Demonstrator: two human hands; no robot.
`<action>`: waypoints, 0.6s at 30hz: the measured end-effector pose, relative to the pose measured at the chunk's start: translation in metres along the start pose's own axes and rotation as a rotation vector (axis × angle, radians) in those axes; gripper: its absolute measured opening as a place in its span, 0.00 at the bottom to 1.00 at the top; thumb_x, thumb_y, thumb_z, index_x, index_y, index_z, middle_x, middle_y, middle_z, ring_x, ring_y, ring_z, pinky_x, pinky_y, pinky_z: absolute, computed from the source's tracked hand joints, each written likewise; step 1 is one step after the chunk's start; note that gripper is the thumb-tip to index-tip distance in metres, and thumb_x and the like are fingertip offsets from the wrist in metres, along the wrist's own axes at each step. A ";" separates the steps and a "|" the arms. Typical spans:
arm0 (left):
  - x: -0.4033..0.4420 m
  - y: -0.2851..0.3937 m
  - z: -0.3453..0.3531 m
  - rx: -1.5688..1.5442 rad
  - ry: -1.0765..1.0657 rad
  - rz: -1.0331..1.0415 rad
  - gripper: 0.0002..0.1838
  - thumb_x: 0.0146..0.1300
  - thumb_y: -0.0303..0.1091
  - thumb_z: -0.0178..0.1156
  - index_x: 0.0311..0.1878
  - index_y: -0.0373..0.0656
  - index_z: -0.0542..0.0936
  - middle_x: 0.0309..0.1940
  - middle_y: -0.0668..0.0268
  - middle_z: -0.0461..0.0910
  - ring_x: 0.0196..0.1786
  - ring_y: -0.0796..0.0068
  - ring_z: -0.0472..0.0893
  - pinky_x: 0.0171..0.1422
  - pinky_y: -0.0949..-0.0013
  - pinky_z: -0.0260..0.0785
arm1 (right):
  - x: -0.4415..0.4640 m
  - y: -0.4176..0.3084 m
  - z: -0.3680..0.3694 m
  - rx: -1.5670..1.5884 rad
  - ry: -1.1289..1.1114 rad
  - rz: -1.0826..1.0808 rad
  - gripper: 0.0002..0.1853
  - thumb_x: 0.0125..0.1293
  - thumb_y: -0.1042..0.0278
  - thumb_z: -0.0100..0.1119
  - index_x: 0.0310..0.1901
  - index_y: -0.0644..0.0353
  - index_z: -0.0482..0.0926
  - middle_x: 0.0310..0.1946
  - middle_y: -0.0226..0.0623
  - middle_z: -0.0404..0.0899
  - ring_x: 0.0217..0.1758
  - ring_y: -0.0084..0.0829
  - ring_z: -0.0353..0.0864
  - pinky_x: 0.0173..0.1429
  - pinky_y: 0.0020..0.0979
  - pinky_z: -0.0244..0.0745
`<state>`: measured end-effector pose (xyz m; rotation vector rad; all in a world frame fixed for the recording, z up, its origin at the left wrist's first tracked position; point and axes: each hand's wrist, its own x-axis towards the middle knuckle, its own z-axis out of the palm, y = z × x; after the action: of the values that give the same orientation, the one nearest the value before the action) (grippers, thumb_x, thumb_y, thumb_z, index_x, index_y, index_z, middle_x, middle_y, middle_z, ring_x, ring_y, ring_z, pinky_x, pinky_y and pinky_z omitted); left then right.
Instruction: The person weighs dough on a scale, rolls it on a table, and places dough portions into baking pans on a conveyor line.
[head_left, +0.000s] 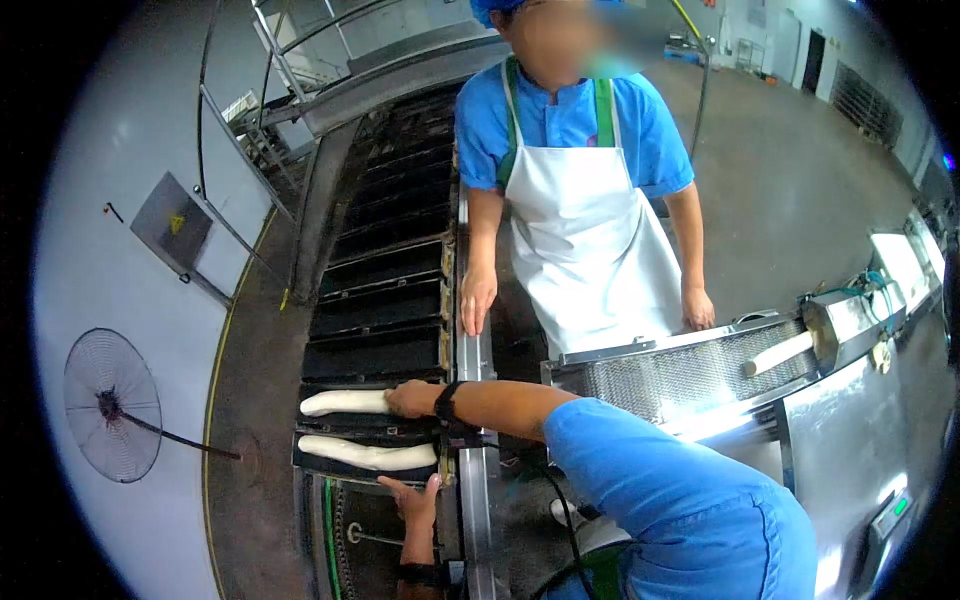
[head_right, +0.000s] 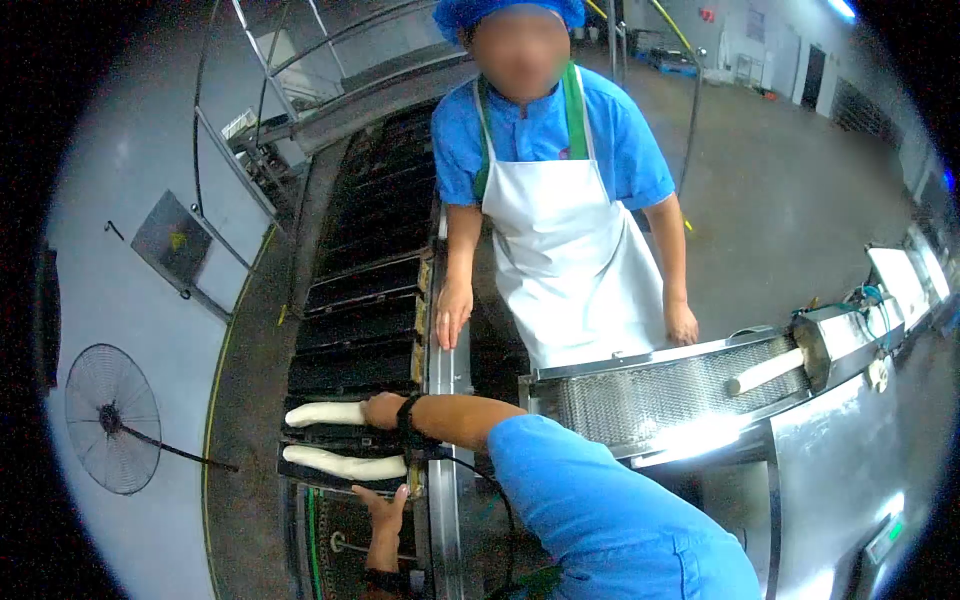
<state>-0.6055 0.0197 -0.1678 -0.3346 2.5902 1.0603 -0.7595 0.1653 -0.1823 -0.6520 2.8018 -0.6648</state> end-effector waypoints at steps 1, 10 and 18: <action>0.017 -0.023 0.010 0.036 0.058 0.051 0.59 0.42 0.50 0.62 0.58 0.34 0.25 0.60 0.43 0.38 0.62 0.49 0.45 0.64 0.58 0.40 | -0.013 -0.005 -0.021 0.171 -0.143 0.045 0.18 0.56 0.71 0.42 0.50 0.59 0.61 0.40 0.49 0.71 0.42 0.47 0.72 0.41 0.40 0.70; 0.039 -0.048 0.021 -0.093 0.086 0.201 0.61 0.40 0.49 0.64 0.58 0.34 0.25 0.61 0.45 0.36 0.63 0.51 0.43 0.64 0.60 0.39 | -0.070 -0.073 -0.006 -0.193 -0.089 -0.255 0.13 0.46 0.69 0.49 0.36 0.63 0.72 0.36 0.44 0.70 0.39 0.37 0.72 0.38 0.35 0.69; 0.025 -0.011 0.011 -0.106 -0.017 0.111 0.57 0.46 0.51 0.59 0.58 0.43 0.21 0.62 0.50 0.29 0.63 0.56 0.43 0.62 0.56 0.46 | -0.057 -0.070 0.032 -0.255 -0.022 -0.046 0.10 0.50 0.68 0.50 0.34 0.61 0.74 0.30 0.41 0.75 0.34 0.36 0.75 0.36 0.34 0.70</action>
<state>-0.6223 0.0180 -0.1918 -0.2071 2.5691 1.2356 -0.6742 0.1224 -0.1735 -0.7646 2.8847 -0.3063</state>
